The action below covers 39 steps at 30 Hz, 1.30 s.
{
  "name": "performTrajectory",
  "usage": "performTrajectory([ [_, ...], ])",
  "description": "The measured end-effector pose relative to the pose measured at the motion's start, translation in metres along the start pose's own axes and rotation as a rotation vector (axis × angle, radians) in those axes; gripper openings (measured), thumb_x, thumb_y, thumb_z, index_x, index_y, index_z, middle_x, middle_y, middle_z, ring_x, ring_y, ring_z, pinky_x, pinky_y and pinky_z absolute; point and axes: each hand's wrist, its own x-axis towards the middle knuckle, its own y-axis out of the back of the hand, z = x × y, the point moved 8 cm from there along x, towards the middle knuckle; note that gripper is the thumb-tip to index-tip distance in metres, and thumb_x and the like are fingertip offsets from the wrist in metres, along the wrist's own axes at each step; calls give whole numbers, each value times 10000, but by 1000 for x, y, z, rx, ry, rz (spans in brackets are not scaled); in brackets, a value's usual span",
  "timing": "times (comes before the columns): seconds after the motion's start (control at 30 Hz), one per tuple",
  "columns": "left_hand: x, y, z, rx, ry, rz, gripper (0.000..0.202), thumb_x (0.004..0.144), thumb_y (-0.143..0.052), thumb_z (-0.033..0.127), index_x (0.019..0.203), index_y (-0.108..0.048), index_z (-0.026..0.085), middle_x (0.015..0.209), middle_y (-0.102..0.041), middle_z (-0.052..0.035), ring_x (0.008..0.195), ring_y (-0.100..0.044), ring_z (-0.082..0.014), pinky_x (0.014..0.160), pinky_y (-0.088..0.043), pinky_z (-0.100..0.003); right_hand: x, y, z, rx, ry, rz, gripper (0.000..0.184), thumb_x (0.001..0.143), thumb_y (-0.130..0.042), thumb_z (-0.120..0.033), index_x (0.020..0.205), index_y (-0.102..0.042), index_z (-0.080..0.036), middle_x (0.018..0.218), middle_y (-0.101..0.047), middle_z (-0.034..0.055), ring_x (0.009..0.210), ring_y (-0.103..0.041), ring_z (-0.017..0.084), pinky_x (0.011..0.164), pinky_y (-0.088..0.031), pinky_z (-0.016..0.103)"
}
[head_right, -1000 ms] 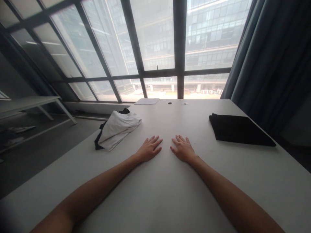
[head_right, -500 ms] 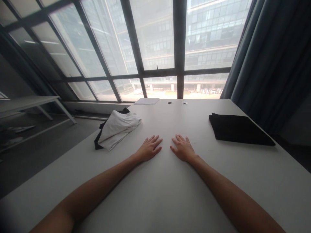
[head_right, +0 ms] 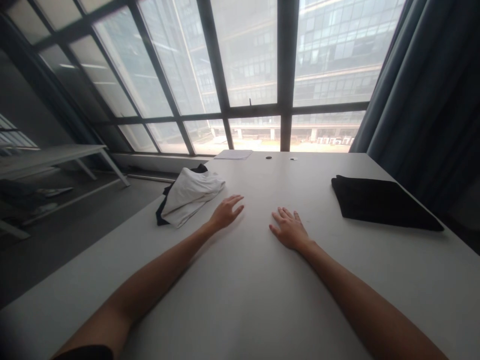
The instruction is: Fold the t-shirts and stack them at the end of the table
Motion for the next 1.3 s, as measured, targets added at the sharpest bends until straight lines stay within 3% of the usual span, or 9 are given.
performTrajectory([
  [0.1,9,35,-46,150,180,186,432,977,-530,324,1381,-570,178,1521,-482,-93,1443,-366,-266,1212,-250,-432,0,-2,0,-12,0,7,607,1005,-358,-511,1518,-424,-193,1634,-300,130,1520,-223,282,1209,-147,545],
  [0.27,-6,78,-122,319,445,323,517,955,-567,313,1451,-499,184,1606,-333,-141,1513,-178,-342,1209,-147,-568,1,-8,3,-52,7,23,604,998,-344,-511,1504,-446,-198,1627,-316,122,1516,-240,289,1195,-189,575],
  [0.4,-24,87,-162,384,597,323,716,898,-638,490,1532,-406,251,1634,-270,-140,1508,-136,-409,1171,-170,-626,2,-12,5,-57,15,34,607,994,-336,-518,1504,-450,-211,1621,-330,119,1513,-250,292,1194,-203,576],
  [0.5,-28,80,-174,365,633,276,804,856,-657,585,1548,-388,275,1638,-254,-151,1488,-165,-446,1158,-186,-628,3,-13,6,-58,21,38,608,992,-336,-523,1503,-454,-216,1619,-334,119,1513,-252,296,1193,-206,577],
  [0.6,-27,73,-176,350,627,249,796,860,-645,609,1549,-391,302,1644,-238,-145,1486,-163,-455,1156,-181,-632,3,-13,5,-68,15,38,607,990,-339,-522,1501,-456,-217,1619,-335,116,1512,-255,293,1192,-208,573],
  [0.77,-27,72,-177,304,627,267,523,998,-476,473,1500,-476,326,1642,-264,-119,1488,-197,-426,1150,-197,-641,2,-11,4,-75,10,29,613,995,-328,-525,1503,-453,-205,1621,-331,115,1513,-253,287,1197,-206,562],
  [0.93,-21,76,-166,208,604,320,440,1040,-408,379,1434,-564,264,1607,-349,-121,1454,-283,-440,1123,-258,-664,2,-11,4,-67,15,35,605,991,-340,-518,1499,-457,-213,1618,-335,117,1510,-258,295,1191,-212,579],
  [1.13,0,82,-123,126,449,337,504,1089,-279,387,1517,-435,173,1591,-380,-126,1425,-370,-344,1135,-334,-531,3,-12,5,-77,16,36,603,994,-334,-515,1502,-451,-213,1617,-336,118,1511,-259,291,1192,-211,576],
  [1.3,4,35,-70,85,280,181,515,1062,-332,478,1486,-491,232,1562,-433,-106,1409,-413,-323,1148,-331,-492,3,-10,3,-75,7,26,602,995,-342,-514,1503,-450,-210,1621,-328,112,1510,-261,290,1194,-211,571],
])
